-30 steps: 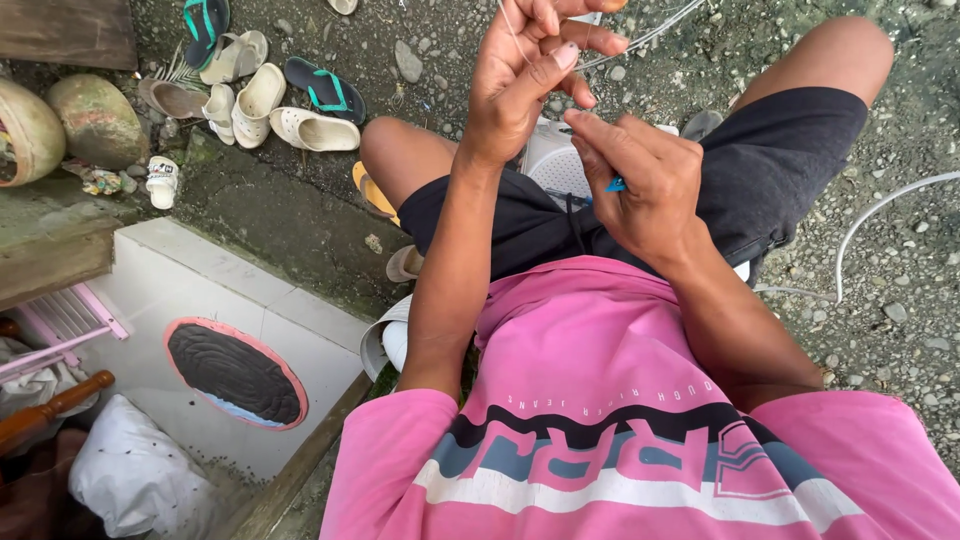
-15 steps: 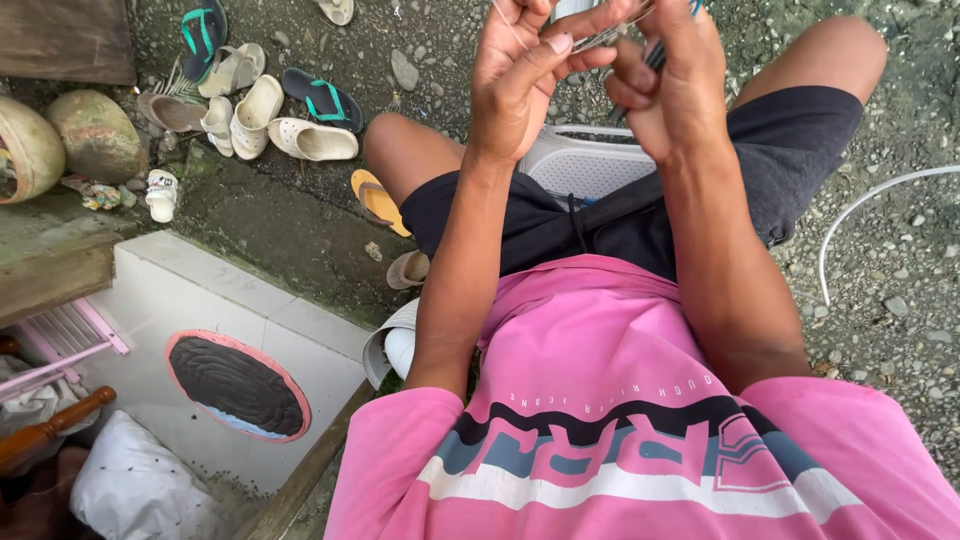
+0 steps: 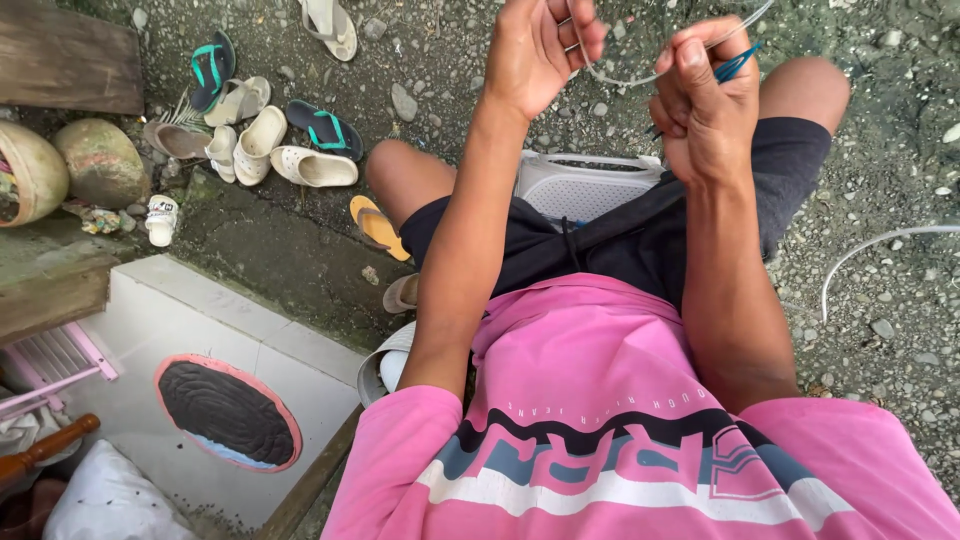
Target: The person is sitting down and using their hands and a small blue tool to work with fishing line, likely repairing or preparing a fishing net.
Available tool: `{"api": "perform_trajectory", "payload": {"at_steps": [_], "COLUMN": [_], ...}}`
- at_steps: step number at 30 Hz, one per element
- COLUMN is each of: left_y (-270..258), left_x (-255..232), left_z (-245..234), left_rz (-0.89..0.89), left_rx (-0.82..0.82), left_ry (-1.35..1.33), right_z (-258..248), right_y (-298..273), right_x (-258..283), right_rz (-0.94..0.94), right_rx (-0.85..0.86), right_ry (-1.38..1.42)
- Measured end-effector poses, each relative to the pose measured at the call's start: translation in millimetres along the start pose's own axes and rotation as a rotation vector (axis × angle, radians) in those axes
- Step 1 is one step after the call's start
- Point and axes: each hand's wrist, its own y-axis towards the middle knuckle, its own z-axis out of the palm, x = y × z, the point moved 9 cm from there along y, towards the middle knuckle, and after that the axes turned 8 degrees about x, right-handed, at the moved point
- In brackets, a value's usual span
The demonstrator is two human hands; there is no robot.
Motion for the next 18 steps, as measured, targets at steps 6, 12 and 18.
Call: {"api": "perform_trajectory", "payload": {"at_steps": [6, 12, 18], "left_y": [-28.9, -61.4, -62.7], "left_x": [-30.1, -29.7, -21.9], "left_z": [21.3, 21.6, 9.7], "left_rz": [0.212, 0.351, 0.227], "left_rx": [-0.037, -0.019, -0.089], "left_ry": [0.255, 0.088, -0.101], "right_z": [-16.8, -21.2, -19.7], "right_y": [-3.4, -3.8, -2.8], "right_x": [6.0, -2.4, -10.0], "right_rz": [-0.024, 0.002, 0.017], "right_rx": [0.011, 0.03, 0.062], "right_ry": [0.039, 0.014, -0.032]}}
